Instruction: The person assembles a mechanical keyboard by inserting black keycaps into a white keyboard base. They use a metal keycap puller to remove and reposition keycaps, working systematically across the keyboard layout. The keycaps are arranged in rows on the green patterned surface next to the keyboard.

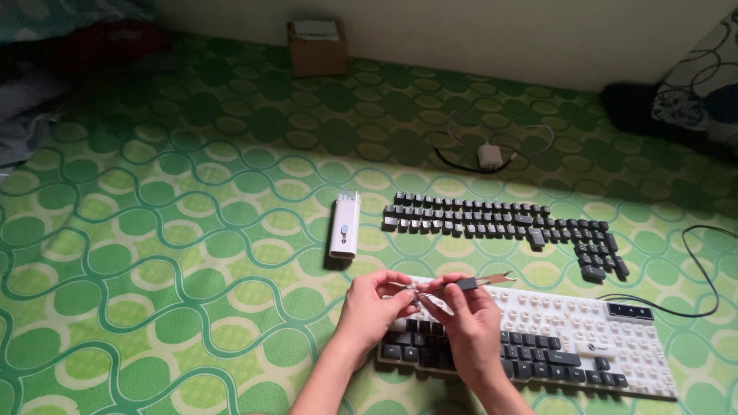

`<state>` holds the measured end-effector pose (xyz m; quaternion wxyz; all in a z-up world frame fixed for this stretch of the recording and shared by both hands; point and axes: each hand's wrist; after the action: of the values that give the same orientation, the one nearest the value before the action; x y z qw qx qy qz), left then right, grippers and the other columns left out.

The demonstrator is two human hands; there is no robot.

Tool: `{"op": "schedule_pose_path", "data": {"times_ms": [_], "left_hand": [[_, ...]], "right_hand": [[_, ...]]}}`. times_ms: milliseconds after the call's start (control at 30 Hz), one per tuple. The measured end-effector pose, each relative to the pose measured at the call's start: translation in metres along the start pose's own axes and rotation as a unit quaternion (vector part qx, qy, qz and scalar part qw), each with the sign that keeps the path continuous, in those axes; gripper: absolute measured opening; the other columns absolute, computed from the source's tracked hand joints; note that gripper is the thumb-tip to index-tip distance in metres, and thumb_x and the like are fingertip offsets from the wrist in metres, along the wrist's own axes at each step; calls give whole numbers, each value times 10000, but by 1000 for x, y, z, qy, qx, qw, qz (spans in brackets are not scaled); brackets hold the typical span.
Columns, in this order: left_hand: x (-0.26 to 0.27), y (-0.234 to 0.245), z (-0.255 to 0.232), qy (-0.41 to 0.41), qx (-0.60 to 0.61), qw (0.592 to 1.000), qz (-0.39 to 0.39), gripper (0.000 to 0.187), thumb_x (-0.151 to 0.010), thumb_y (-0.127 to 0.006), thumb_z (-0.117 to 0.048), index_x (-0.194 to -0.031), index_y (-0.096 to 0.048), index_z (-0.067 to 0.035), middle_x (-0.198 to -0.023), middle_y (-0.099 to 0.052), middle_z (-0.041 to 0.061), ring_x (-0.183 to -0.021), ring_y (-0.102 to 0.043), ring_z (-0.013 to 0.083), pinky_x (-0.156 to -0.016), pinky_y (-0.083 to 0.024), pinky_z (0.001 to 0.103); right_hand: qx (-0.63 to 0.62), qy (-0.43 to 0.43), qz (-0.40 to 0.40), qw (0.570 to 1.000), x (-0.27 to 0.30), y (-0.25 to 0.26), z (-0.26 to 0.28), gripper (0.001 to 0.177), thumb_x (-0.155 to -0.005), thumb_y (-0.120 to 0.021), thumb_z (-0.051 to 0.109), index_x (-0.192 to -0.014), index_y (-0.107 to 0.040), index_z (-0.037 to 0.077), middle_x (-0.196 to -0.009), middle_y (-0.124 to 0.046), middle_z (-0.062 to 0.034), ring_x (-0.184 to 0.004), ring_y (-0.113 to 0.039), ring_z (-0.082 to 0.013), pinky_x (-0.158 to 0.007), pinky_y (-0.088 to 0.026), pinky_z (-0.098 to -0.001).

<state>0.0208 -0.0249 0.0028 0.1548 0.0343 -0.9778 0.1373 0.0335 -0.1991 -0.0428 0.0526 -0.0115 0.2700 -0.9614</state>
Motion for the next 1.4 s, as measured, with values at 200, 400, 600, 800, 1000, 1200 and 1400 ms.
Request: {"op": "schedule_pose_path", "data": {"times_ms": [200,400,600,800,1000,1200,1400], "left_hand": [[-6,-2,6,56,159,985,26,257,-896,-682,16,-1149,-659,53,-1001,-749,139,-818,-739,170,-760,-635,284],[-24,-1,15,-6,188,982,18,285,-905,-670,43,-1186,-683,87,-1052,-772,156,-897,-742,151,-837,-622,257],[-27,1,0,0,293,955,44,316,-926,-679,-55,-1226,-702,40,-1047,-775,144,-938,-733,172,-892,-604,283],[-22,2,-14,-10,279,957,85,290,-885,-709,-84,-1172,-717,-46,-1066,-775,92,-982,-731,119,-931,-581,241],[-31,1,-5,-61,183,979,61,297,-889,-772,-178,-1095,-770,35,-999,-767,75,-901,-700,101,-843,-563,249],[-37,-1,-1,-42,169,984,44,409,-859,-768,-290,-1114,-769,29,-986,-777,81,-878,-705,110,-828,-575,244],[-44,8,-6,-44,230,972,-21,305,-910,-715,-184,-1113,-727,43,-982,-751,116,-897,-724,143,-851,-603,255]], "right_hand": [[-55,-4,-37,998,-6,2,8,178,-974,-609,41,-1131,-624,-39,-1054,-699,-166,-1051,-712,-296,-980,-566,-480],[7,7,-92,996,-13,-18,14,172,-919,-637,-43,-1087,-660,-76,-1029,-716,-190,-950,-734,-293,-896,-628,-451],[-11,14,-101,995,-26,-32,22,171,-914,-645,-34,-1078,-649,-80,-1036,-728,-215,-949,-741,-308,-884,-628,-446],[-112,-81,-90,986,-35,-21,23,179,-917,-648,18,-1093,-649,-16,-1060,-731,-179,-1008,-723,-259,-950,-588,-379],[-154,-154,-121,968,-40,-16,17,181,-922,-657,60,-1097,-654,12,-1058,-727,-137,-1020,-719,-215,-988,-566,-331],[-198,-178,-164,950,-51,-19,18,183,-933,-646,78,-1108,-633,26,-1006,-721,-104,-994,-715,-203,-959,-525,-334],[14,-71,-14,997,-67,-23,30,219,-934,-713,159,-1117,-673,47,-710,-521,-38,-596,-502,-143,-530,-426,-282]]}}
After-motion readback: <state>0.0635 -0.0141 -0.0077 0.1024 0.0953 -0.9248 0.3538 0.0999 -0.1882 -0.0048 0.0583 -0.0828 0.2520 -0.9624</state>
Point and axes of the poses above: each hand's wrist, its own x-axis away from the middle knuckle, its own y-axis out of the back of the hand, z = x × y
